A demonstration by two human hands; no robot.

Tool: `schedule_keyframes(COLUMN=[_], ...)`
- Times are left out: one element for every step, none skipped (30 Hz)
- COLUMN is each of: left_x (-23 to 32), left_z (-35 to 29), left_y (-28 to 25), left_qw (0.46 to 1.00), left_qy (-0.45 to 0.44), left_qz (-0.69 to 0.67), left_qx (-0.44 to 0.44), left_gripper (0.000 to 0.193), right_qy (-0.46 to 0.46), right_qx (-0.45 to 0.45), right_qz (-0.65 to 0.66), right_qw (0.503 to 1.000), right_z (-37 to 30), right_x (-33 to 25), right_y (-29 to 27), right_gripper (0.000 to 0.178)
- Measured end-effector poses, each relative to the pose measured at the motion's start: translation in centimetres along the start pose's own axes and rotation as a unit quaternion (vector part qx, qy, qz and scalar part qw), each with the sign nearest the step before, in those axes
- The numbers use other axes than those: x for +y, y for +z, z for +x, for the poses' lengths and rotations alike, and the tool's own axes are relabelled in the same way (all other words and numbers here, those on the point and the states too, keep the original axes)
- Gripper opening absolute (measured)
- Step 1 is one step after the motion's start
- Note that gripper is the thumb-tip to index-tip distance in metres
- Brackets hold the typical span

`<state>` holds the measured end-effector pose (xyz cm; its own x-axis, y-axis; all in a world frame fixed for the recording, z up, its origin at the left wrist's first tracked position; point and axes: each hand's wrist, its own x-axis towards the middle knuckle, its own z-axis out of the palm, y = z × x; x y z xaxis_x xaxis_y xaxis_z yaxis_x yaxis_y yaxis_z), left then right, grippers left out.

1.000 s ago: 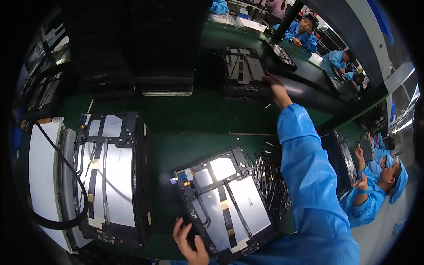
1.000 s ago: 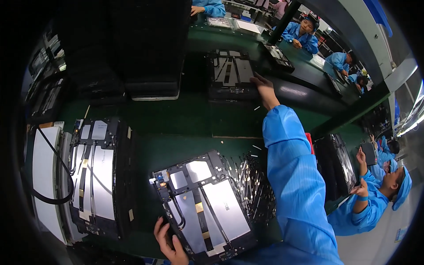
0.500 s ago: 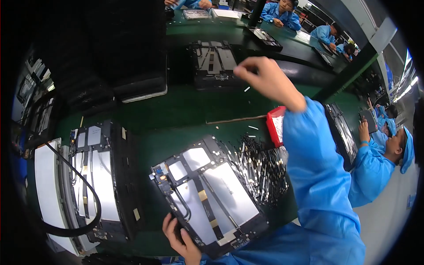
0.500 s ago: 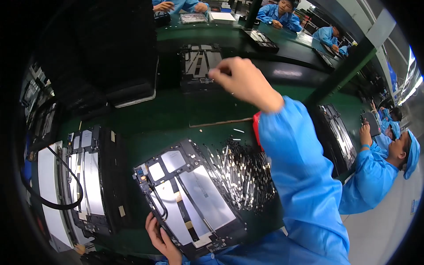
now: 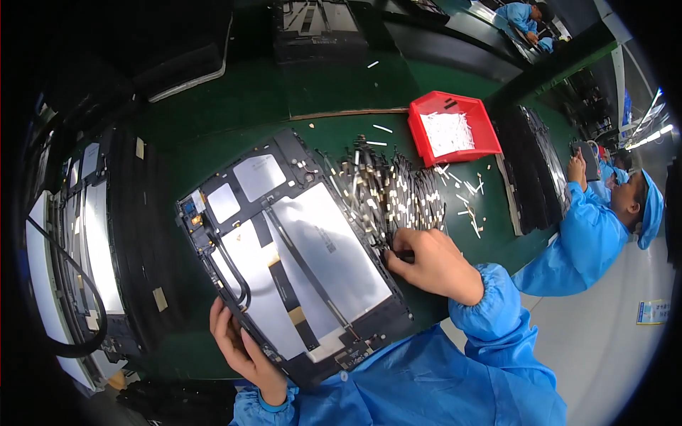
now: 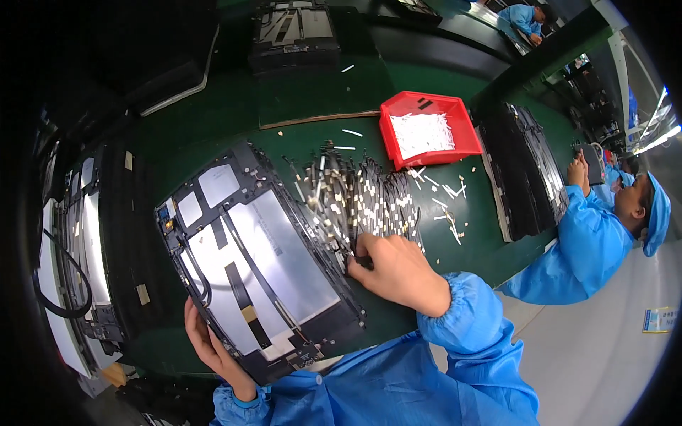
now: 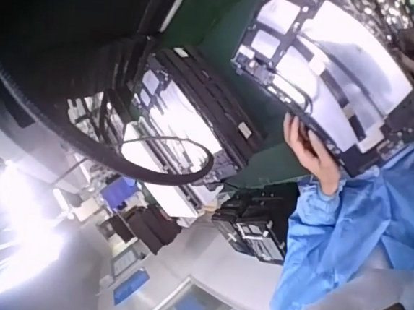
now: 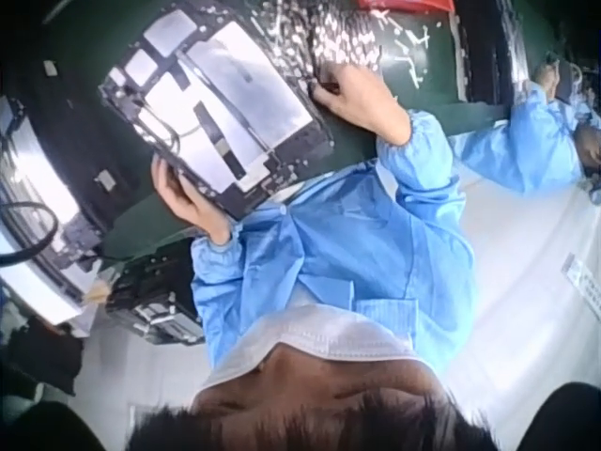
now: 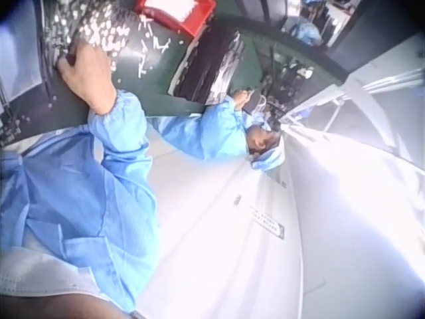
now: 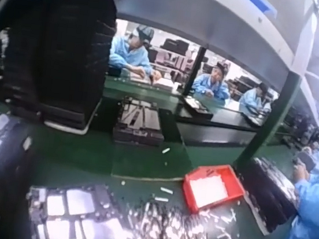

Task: The person attaches ribbon cables and adhesive strips to electronic device chassis by hand, places completed devices onto an upper conveyor belt, and retrieves new chassis from a stack.

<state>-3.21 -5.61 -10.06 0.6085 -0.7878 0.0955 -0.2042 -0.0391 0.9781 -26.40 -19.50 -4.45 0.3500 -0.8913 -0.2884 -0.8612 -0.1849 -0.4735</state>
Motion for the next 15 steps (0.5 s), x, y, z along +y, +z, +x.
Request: schedule_keyframes(left_x=[-0.1,-0.3,-0.3,-0.3,-0.3,-0.1,0.1,0.5,0.7,0.7,0.7,0.8,1.0,1.3,1.5], left_z=[-0.2,-0.3,-0.5,-0.6,-0.7,-0.8,-1.0,-1.1,-1.3,-1.4,-1.6,-1.8,-1.9,-2.1,-2.3], left_y=[-0.1,-0.2,-0.2,-0.3,-0.3,-0.4,-0.5,-0.7,-0.9,-1.0,-1.1,-1.2,-1.5,-1.7,-2.0], left_qw=[1.0,1.0,1.0,1.0,1.0,1.0,1.0,1.0,0.999,0.999,0.998,0.998,0.998,0.996,0.995], left_qy=[0.0,-0.001,-0.002,-0.002,-0.004,-0.007,-0.008,-0.024,-0.041,-0.042,-0.051,-0.061,-0.063,-0.078,-0.093], left_qz=[0.002,-0.005,-0.013,-0.013,-0.017,-0.021,-0.021,-0.02,-0.018,-0.016,-0.022,-0.028,-0.025,-0.037,-0.048], left_qx=[0.0,0.003,0.008,0.01,0.006,0.003,0.005,0.002,-0.003,-0.001,0.002,0.005,0.006,0.004,0.004], left_gripper=[0.034,0.034,0.034,0.034,0.034,0.034,0.034,0.033,0.033,0.033,0.032,0.031,0.031,0.031,0.031], right_qy=[0.0,-0.006,-0.012,0.031,0.029,0.019,0.009,0.038,0.037,0.056,0.076,0.1,0.1,0.079,0.058], right_qx=[-0.001,0.0,0.001,-0.018,-0.019,0.013,0.043,0.062,0.06,0.095,0.13,0.143,0.14,0.196,0.249], right_qz=[0.001,0.077,0.151,0.129,0.128,0.155,0.181,0.194,0.194,0.186,0.178,0.211,0.213,0.224,0.236], right_qw=[1.0,0.997,0.989,0.991,0.991,0.988,0.982,0.978,0.978,0.976,0.973,0.962,0.962,0.952,0.938], right_z=[0.0,-0.1,-0.1,-0.2,-0.4,-0.9,-1.4,-1.8,-2.2,-2.4,-2.7,-3.0,-3.2,-3.4,-3.6], right_x=[0.1,0.3,0.4,0.0,0.1,0.2,0.3,0.6,0.6,0.6,0.6,0.9,0.8,0.5,0.1], right_y=[-0.2,-0.5,-0.8,-1.3,-1.4,-1.4,-1.3,-1.1,-0.9,-0.8,-0.6,-0.3,-0.2,-0.3,-0.3], right_gripper=[0.022,0.02,0.018,0.016,0.016,0.016,0.016,0.016,0.016,0.017,0.018,0.016,0.016,0.014,0.013])
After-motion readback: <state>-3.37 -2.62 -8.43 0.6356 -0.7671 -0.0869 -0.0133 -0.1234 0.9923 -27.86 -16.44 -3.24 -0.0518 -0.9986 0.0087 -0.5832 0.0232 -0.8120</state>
